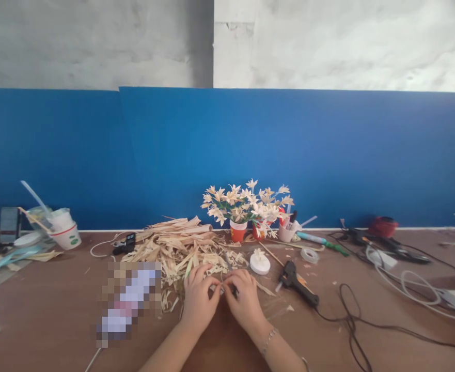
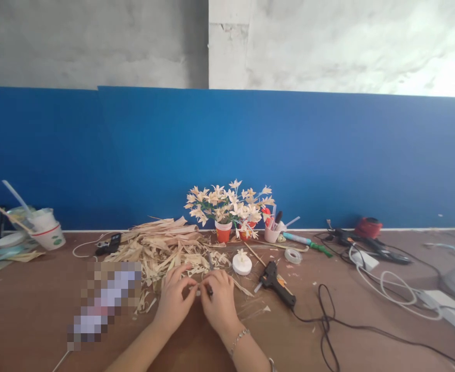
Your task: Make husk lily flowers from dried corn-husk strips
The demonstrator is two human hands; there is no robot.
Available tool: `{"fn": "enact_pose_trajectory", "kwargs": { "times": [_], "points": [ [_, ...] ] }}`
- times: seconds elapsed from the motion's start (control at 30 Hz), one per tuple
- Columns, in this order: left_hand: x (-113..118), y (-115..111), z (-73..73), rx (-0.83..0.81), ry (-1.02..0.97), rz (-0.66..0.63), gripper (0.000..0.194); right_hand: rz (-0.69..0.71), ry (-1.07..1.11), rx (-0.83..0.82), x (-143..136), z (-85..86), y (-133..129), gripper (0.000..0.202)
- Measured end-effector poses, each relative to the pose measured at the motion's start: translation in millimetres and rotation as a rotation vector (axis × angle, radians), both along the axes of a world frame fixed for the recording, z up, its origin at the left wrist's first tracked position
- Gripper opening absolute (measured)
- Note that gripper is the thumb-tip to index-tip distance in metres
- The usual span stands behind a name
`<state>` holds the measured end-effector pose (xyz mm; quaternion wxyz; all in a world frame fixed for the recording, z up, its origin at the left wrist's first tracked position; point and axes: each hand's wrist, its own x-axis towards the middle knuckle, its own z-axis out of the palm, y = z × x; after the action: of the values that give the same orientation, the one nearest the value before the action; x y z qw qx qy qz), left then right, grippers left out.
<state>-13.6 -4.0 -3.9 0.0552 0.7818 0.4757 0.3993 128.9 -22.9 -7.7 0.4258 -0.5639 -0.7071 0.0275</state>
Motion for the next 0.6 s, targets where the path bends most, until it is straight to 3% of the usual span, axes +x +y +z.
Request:
{"fn": "enact_pose_trajectory", "kwargs": {
  "times": [0.27, 0.6],
  "points": [
    [-1.4, 1.3, -1.0, 0.005, 0.038, -0.057, 0.014, 0.051, -0.086, -0.011, -1.4, 4.1, -3.3, 0.013],
    [2.9, -2.9, 0.6, 0.003, 0.041, 0.064, 0.015, -0.115, -0.103, 0.019, -5.7, -0.7, -0.5, 0.015]
  ]
}}
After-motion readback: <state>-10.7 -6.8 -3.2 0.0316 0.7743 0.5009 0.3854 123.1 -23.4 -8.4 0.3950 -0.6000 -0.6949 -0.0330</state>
